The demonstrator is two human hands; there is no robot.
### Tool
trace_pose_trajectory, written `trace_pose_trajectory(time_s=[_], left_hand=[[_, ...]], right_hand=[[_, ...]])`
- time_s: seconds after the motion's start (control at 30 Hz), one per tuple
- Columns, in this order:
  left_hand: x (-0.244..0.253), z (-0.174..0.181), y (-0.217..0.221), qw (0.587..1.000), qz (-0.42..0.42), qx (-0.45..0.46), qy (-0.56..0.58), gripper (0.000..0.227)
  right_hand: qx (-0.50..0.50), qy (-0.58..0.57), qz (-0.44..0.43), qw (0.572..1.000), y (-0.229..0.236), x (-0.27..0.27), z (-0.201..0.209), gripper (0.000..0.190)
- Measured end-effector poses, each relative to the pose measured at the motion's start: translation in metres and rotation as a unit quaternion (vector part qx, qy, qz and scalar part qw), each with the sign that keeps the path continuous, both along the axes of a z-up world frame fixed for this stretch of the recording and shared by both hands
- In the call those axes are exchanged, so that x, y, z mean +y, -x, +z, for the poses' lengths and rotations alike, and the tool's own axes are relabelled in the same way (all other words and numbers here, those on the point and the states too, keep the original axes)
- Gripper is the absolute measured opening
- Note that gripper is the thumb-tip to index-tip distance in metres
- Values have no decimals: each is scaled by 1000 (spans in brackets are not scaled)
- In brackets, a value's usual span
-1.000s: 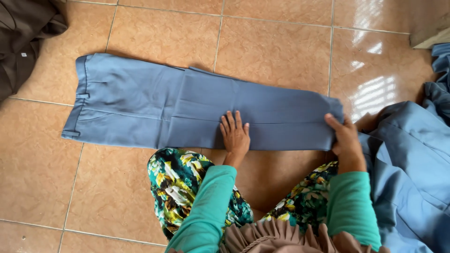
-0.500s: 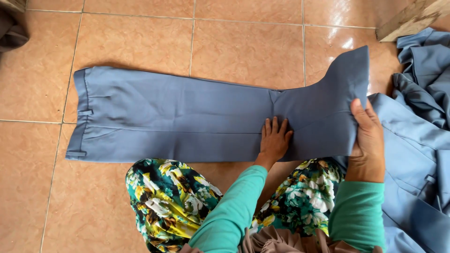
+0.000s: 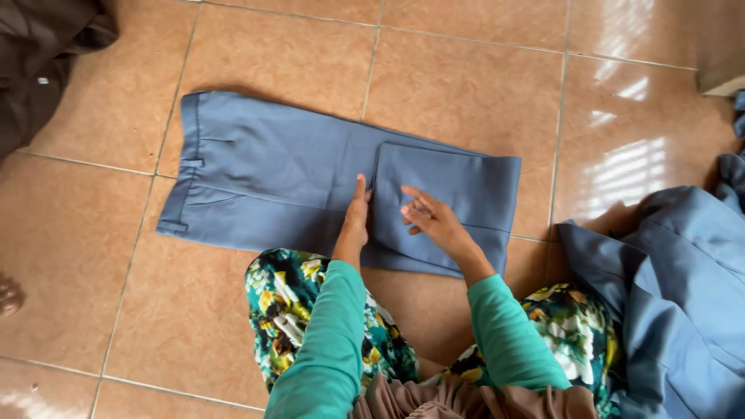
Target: Folding grey trousers into a neat rectangular shape on a tiled floor.
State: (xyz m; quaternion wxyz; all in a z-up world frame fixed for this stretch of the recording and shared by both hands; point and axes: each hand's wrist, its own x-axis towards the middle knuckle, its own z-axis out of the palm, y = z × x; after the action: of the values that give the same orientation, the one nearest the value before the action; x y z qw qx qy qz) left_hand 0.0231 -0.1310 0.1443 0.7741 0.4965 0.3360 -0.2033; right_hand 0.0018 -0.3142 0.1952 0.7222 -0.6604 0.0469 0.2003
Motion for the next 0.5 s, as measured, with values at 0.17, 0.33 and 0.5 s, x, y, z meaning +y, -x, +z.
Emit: trace_pose_trajectory(time_s=[0.17, 0.33, 0.5], left_hand=[[28, -131, -14, 933, -155, -74, -317, 55], [46, -135, -21, 865, -203, -36, -457, 51], [70, -117, -8, 833, -189, 50, -517, 47]], right_hand=[[-139, 348, -116, 920, 5, -36, -46, 27], [-142, 410, -207, 877, 19, -91, -43, 27], [-41, 447, -193, 873, 26, -120, -88, 40]])
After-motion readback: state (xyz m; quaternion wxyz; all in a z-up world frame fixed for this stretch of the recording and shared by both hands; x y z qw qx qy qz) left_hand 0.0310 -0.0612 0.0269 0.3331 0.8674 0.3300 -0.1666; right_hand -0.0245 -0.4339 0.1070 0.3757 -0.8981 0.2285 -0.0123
